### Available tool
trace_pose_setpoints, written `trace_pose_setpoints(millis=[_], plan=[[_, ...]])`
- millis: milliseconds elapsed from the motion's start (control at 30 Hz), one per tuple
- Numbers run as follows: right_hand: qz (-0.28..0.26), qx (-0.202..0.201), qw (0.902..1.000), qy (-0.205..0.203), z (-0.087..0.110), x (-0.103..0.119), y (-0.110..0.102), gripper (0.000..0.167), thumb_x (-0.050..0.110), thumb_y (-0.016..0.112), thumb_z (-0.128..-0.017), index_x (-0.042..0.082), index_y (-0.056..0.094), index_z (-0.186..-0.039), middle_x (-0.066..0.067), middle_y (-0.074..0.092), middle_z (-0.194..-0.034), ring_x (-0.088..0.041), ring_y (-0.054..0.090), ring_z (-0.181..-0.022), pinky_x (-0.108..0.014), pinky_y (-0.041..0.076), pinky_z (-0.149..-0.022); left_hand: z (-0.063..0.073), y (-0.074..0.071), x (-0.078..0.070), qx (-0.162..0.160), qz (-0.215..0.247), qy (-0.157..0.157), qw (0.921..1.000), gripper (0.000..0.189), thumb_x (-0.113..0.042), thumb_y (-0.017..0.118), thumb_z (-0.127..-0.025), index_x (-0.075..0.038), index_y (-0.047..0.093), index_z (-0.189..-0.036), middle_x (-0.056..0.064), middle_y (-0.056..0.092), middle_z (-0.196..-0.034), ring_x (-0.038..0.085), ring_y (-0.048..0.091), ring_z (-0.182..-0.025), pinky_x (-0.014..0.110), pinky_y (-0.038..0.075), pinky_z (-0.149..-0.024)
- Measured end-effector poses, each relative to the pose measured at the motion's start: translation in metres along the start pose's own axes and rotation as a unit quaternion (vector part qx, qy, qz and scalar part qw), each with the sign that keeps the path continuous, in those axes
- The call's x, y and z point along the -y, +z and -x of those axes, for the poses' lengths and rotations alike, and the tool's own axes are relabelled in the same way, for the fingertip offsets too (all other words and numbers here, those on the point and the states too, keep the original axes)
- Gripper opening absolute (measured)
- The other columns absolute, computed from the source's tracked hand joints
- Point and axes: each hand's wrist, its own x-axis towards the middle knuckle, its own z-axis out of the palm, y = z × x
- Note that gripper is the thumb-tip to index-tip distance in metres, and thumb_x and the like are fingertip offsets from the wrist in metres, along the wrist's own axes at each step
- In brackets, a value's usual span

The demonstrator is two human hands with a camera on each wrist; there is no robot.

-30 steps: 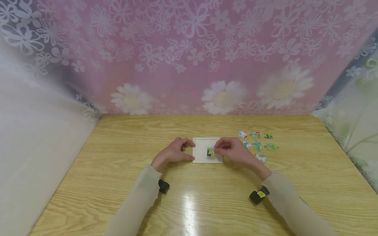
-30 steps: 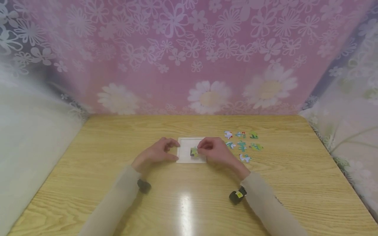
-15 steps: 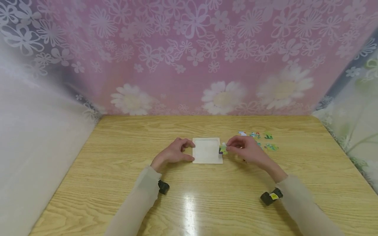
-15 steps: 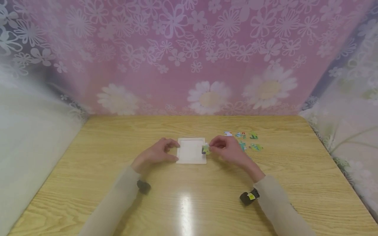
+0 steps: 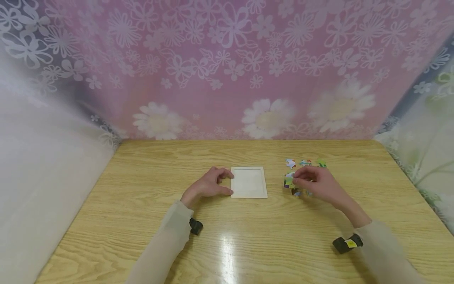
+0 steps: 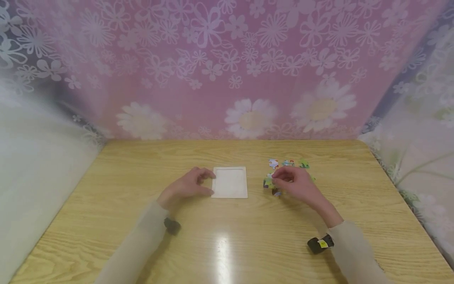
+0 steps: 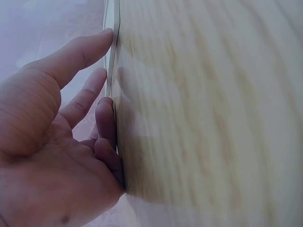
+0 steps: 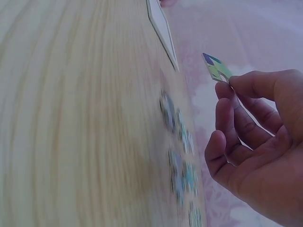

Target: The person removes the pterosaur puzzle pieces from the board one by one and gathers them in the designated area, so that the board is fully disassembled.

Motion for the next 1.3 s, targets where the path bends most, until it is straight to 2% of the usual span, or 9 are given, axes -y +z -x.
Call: trace_pose_setpoints(millis=[333, 633, 900, 1133, 1300], plan=[[0.031, -0.029, 0.999, 0.016, 0.022, -0.014, -0.027, 0.024, 0.028, 0.065, -0.102, 0.008, 0.069, -0.116, -0.013, 0.073, -0.108, -0.011, 0.07, -0.089, -0.032, 0.055, -0.067, -0.001, -0.001, 0.0, 0.003, -0.005, 0.004, 1.0, 0.044, -0.02, 0.078, -0.092, -0.017, 0.062, -0.133, 0.01, 0.044, -0.131, 0.023, 0.038, -0.106, 0.041, 0.037, -0.094], [0.06, -0.051, 0.9961, 0.039, 0.035, -0.033, -0.045, 0.027, 0.03, 0.063, -0.103, 0.007, 0.069, -0.117, -0.013, 0.074, -0.107, -0.006, 0.069, -0.087, -0.03, 0.056, -0.067, -0.001, -0.003, 0.0, 0.005, -0.009, 0.007, 0.9999, 0.044, -0.019, 0.078, -0.092, -0.015, 0.062, -0.133, 0.01, 0.043, -0.129, 0.023, 0.037, -0.104, 0.04, 0.036, -0.092], [0.084, -0.039, 0.9942, 0.054, 0.048, -0.046, -0.058, 0.027, 0.029, 0.064, -0.103, 0.005, 0.069, -0.115, -0.008, 0.075, -0.101, -0.006, 0.067, -0.082, -0.028, 0.051, -0.065, -0.002, -0.003, 0.002, 0.004, -0.016, 0.009, 0.9998, 0.044, -0.02, 0.079, -0.091, -0.016, 0.063, -0.132, 0.009, 0.044, -0.127, 0.021, 0.036, -0.104, 0.039, 0.035, -0.092], [0.1, -0.021, 0.9923, 0.07, 0.053, -0.055, -0.065, 0.029, 0.03, 0.062, -0.104, 0.004, 0.068, -0.117, -0.008, 0.074, -0.103, -0.001, 0.066, -0.084, -0.028, 0.049, -0.063, -0.002, -0.004, 0.003, 0.005, -0.011, 0.013, 0.9998, 0.043, -0.02, 0.079, -0.091, -0.015, 0.063, -0.131, 0.009, 0.043, -0.126, 0.022, 0.036, -0.102, 0.039, 0.035, -0.091], [0.1, -0.019, 0.992, 0.074, 0.053, -0.057, -0.065, 0.028, 0.028, 0.062, -0.104, 0.005, 0.069, -0.116, -0.007, 0.075, -0.101, -0.002, 0.065, -0.082, -0.028, 0.048, -0.062, 0.0, -0.004, 0.005, 0.002, 0.011, 0.015, 0.9998, 0.042, -0.022, 0.078, -0.092, -0.015, 0.063, -0.131, 0.01, 0.045, -0.137, 0.023, 0.043, -0.113, 0.041, 0.04, -0.101]])
